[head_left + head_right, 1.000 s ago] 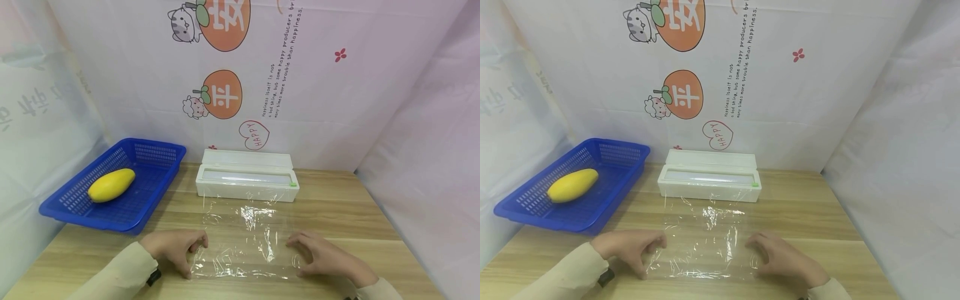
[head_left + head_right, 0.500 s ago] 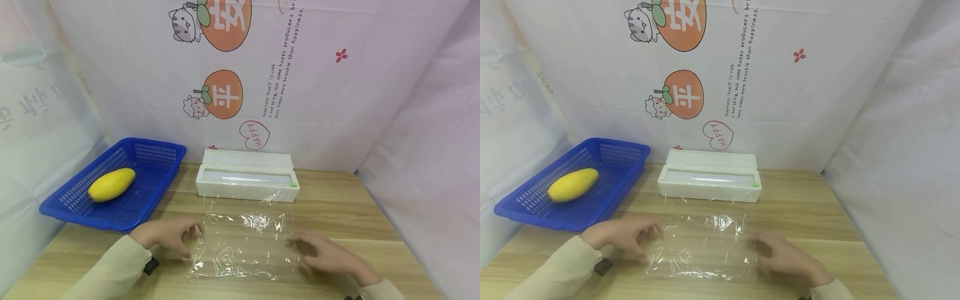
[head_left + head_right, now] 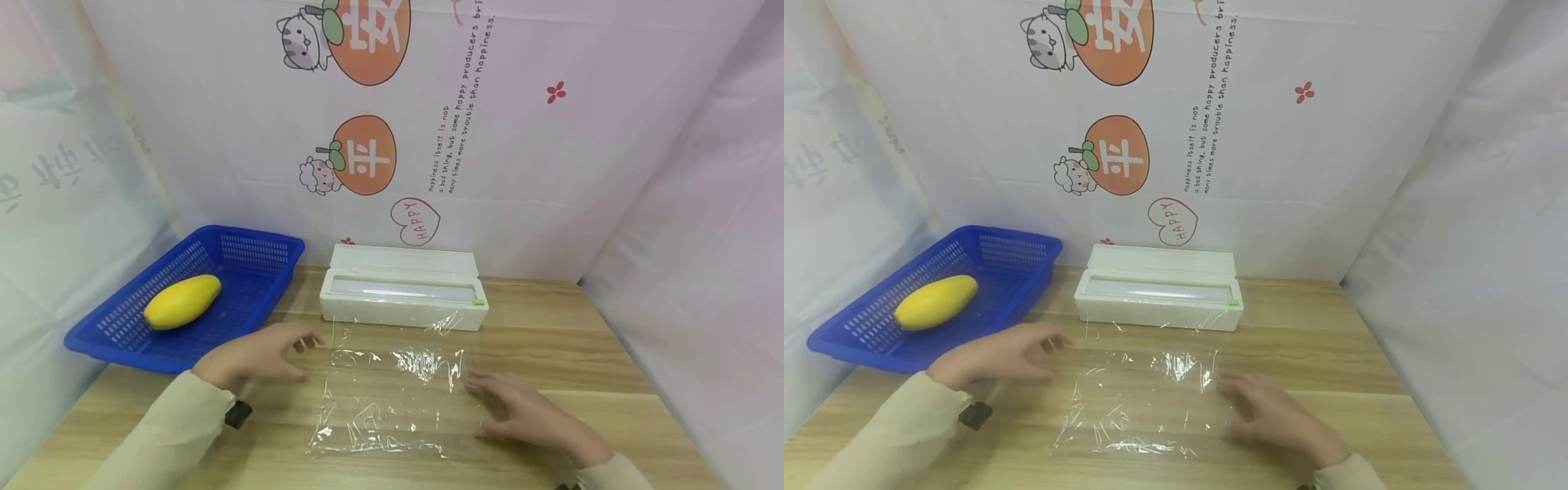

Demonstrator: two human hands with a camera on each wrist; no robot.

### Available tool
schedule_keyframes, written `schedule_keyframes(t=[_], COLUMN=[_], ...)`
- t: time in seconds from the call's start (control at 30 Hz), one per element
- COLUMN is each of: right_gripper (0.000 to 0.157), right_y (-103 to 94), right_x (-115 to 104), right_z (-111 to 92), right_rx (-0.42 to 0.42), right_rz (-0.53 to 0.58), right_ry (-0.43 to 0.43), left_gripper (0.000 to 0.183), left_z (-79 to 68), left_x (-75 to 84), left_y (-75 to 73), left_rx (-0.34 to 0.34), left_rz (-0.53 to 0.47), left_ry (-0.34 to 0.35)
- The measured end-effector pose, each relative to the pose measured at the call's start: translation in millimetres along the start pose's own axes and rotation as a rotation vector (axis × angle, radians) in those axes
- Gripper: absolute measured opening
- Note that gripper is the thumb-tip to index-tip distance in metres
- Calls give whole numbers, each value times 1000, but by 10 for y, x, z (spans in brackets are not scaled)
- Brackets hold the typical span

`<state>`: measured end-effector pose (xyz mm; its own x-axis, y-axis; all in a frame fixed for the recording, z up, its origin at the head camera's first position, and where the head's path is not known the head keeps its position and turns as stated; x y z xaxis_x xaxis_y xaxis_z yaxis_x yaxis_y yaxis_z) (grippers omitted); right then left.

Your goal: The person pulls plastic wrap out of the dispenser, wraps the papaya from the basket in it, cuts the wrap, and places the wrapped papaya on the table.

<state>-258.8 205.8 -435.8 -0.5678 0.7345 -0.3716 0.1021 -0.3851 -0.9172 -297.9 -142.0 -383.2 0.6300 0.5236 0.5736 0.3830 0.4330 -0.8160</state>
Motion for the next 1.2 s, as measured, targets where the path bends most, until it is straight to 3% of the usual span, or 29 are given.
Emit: schedule_keyframes(t=[0.1, 0.23, 0.37, 0.5, 0.93, 1.2], right_gripper=[78, 83, 87, 89, 89, 87], right_y=[30, 66, 86, 100, 108, 102], right_x=[0, 33, 60, 80, 139, 130], right_z=[10, 21, 36, 46, 56, 65], right_rx=[-15, -51, -80, -97, -112, -86], right_rz=[-24, -17, 0, 10, 28, 33], right_ry=[-3, 33, 62, 71, 102, 87], left_gripper=[55, 59, 63, 67, 69, 69], left_z=[-22, -110, -232, -363, -846, -982], left_x=[-17, -46, -128, -319, -981, -1206], left_y=[-232, -562, -858, -1056, -1548, -1637], left_rx=[65, 139, 200, 228, 261, 248], left_rz=[57, 116, 144, 132, 83, 35], left_ry=[10, -31, -103, -176, -370, -425])
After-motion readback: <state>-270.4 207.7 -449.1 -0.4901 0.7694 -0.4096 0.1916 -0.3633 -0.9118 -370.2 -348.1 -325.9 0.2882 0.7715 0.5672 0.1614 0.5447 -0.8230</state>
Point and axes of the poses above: each hand's wrist, its own z-axis towards the middle knuckle, its own y-axis out of the palm, x = y × z, the point moved 10 cm from there along z, towards the middle knuckle, and after that the axes turned 6 degrees about y, right-handed, at the moved point
